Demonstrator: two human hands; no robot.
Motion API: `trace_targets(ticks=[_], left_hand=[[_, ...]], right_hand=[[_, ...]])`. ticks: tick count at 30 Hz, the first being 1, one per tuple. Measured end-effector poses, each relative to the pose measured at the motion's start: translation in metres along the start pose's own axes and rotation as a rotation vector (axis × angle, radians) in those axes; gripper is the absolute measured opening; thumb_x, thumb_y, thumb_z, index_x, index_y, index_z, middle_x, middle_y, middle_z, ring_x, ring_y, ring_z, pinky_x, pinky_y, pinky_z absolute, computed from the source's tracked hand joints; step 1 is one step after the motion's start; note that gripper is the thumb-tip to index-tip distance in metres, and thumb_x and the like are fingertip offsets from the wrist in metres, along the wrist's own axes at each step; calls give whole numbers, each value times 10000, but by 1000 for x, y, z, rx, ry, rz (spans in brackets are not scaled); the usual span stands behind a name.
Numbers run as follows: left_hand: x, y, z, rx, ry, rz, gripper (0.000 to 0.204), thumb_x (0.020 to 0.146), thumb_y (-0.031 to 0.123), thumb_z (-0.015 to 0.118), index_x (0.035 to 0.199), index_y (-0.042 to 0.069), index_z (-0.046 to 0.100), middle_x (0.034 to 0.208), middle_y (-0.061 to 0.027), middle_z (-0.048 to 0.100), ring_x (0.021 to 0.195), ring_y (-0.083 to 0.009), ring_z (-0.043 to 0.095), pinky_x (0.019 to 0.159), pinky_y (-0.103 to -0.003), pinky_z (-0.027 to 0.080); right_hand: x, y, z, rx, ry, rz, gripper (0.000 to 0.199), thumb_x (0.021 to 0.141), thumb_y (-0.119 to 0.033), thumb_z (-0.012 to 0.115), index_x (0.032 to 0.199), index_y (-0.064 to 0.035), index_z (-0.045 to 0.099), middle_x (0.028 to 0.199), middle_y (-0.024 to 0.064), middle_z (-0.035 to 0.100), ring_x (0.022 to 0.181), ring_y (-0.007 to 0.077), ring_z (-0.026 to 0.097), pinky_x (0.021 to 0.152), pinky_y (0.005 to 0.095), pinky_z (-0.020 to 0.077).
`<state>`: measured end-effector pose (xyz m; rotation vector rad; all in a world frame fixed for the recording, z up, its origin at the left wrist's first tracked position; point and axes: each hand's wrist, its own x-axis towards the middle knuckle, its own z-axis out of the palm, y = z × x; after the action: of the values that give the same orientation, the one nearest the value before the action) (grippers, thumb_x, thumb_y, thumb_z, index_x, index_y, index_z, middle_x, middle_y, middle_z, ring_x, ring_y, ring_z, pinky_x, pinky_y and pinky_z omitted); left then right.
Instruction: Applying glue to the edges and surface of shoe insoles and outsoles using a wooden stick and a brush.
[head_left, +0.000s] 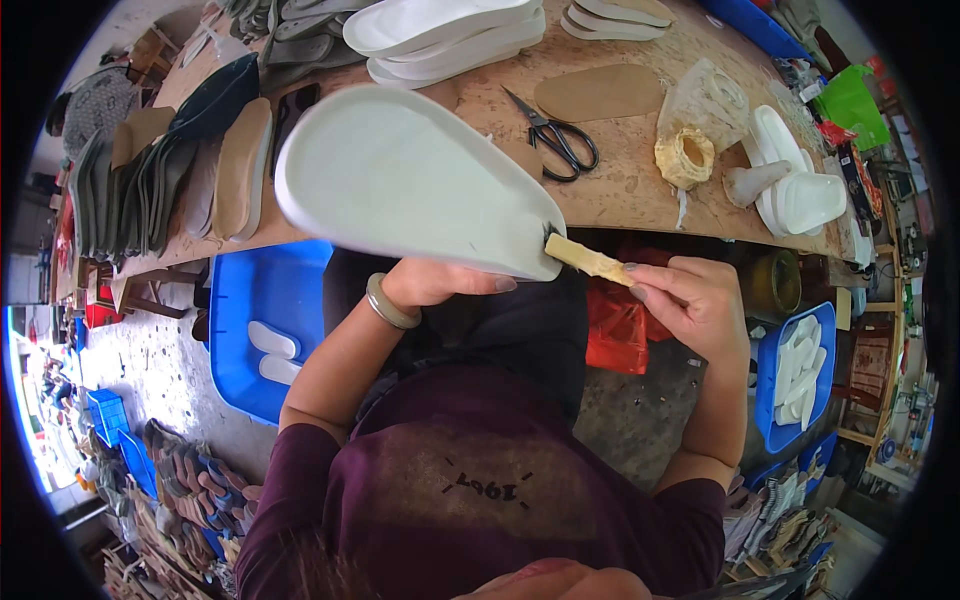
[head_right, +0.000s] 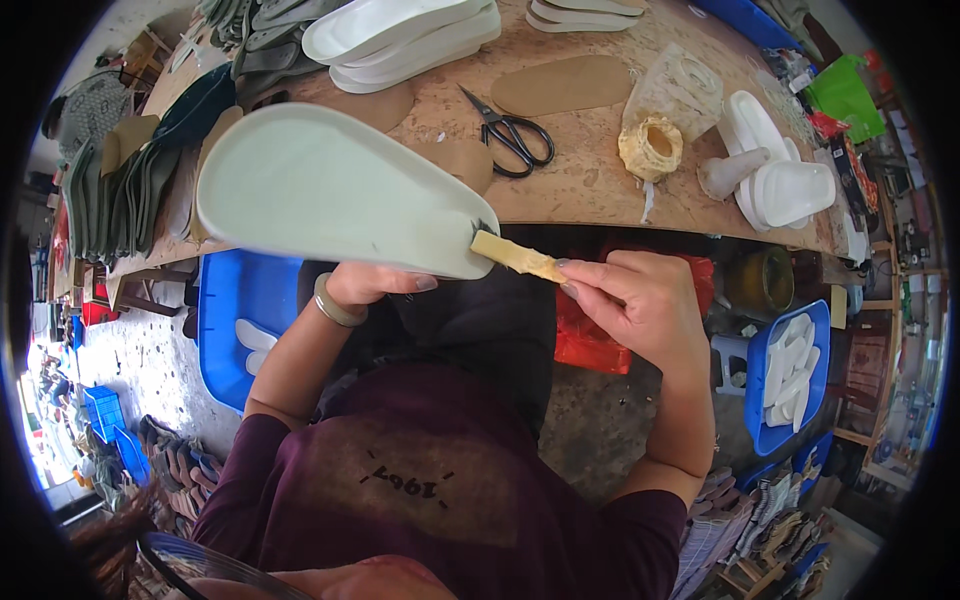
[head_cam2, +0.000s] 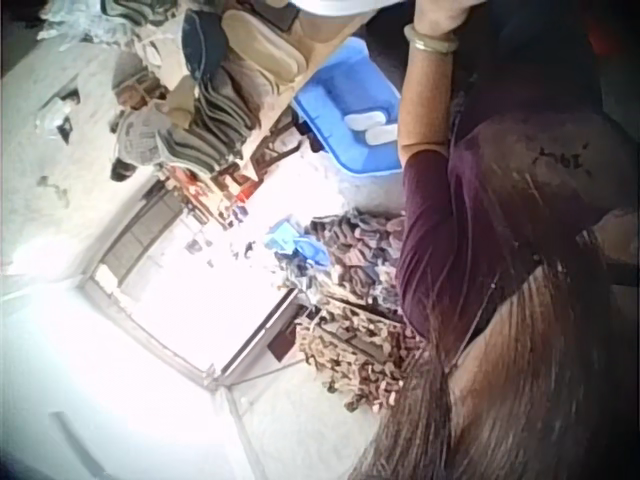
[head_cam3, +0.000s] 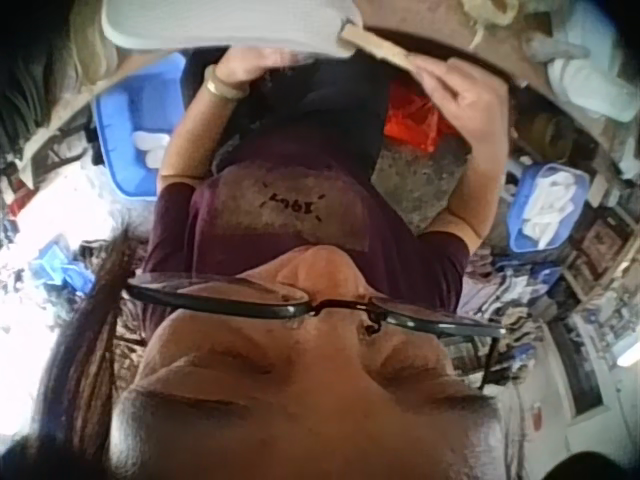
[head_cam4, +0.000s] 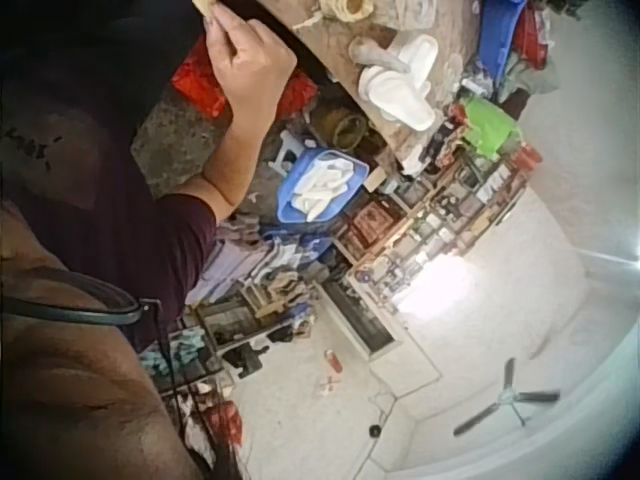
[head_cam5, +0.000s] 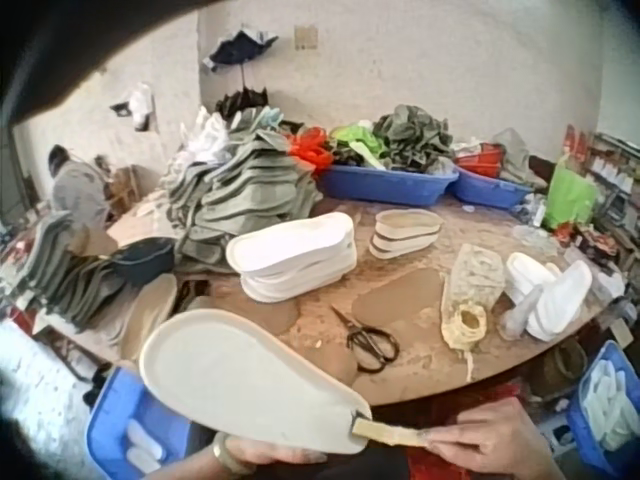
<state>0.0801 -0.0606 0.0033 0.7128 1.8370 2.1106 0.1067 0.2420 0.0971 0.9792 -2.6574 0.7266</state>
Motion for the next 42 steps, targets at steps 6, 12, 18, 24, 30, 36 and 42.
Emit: trace_targets(ticks=[6, 12, 18, 24, 30, 36, 42], left_hand=[[20, 24, 16, 413, 158, 133, 509, 913, 305, 542, 1308, -7, 465, 1205, -126, 569, 1115, -218, 561, 939, -311, 459], [21, 22, 14, -96, 184, -64, 437, 944, 219, 499, 1323, 7, 443, 1294, -136, 522, 1206, -194, 494, 1002, -304, 411], [22, -18, 2, 107, 162, 288, 410, 946, 203, 510, 1307, 14, 460, 1298, -134, 516, 1170, -208, 525, 985, -313, 428], [16, 21, 5, 102, 163, 44, 373, 931, 171, 543, 1272, 21, 520, 1295, -109, 521, 1155, -192, 539, 990, -305, 423], [-7, 2, -4, 95, 69, 113, 536, 812, 210, 723, 1275, 19, 532, 1229, -89, 592, 1113, -187, 571, 961, -319, 452], [-8, -2, -4, -241, 82, -55, 705, 678, 215, 839, 1277, 17, 525, 1204, -84, 609, 1086, -191, 590, 938, -343, 474], [-10, -1, 3, -490, 53, -150, 724, 656, 97, 805, 1303, 19, 491, 1176, -84, 619, 1088, -194, 592, 928, -340, 478]], right_hand=[[-15, 10, 20, 550, -38, 315, 182, 832, -78, 678, 1003, -29, 718, 784, 80, 703, 656, 128, 627, 599, 229, 483], [-13, 6, 29, 978, -54, 635, 206, 876, -106, 638, 1005, 38, 707, 668, 16, 621, 516, 42, 469, 474, 186, 339], [-13, 1, 31, 960, -56, 602, 189, 869, -74, 660, 1025, 21, 708, 846, 44, 707, 758, 78, 614, 687, 205, 479], [-4, 3, 25, 599, -77, 489, 192, 829, -77, 679, 1008, -18, 717, 802, 78, 694, 684, 95, 609, 624, 225, 468], [6, -5, 23, 92, 115, 202, 193, 746, -77, 749, 938, -79, 731, 596, 60, 528, 501, 175, 509, 471, 298, 390], [21, -9, 18, -100, 199, -27, 191, 715, -105, 783, 899, -117, 735, 559, 28, 446, 459, 166, 452, 427, 311, 349], [51, -12, 14, -211, 274, -145, 194, 736, -97, 766, 924, -117, 725, 584, 21, 464, 472, 168, 463, 440, 307, 370]])
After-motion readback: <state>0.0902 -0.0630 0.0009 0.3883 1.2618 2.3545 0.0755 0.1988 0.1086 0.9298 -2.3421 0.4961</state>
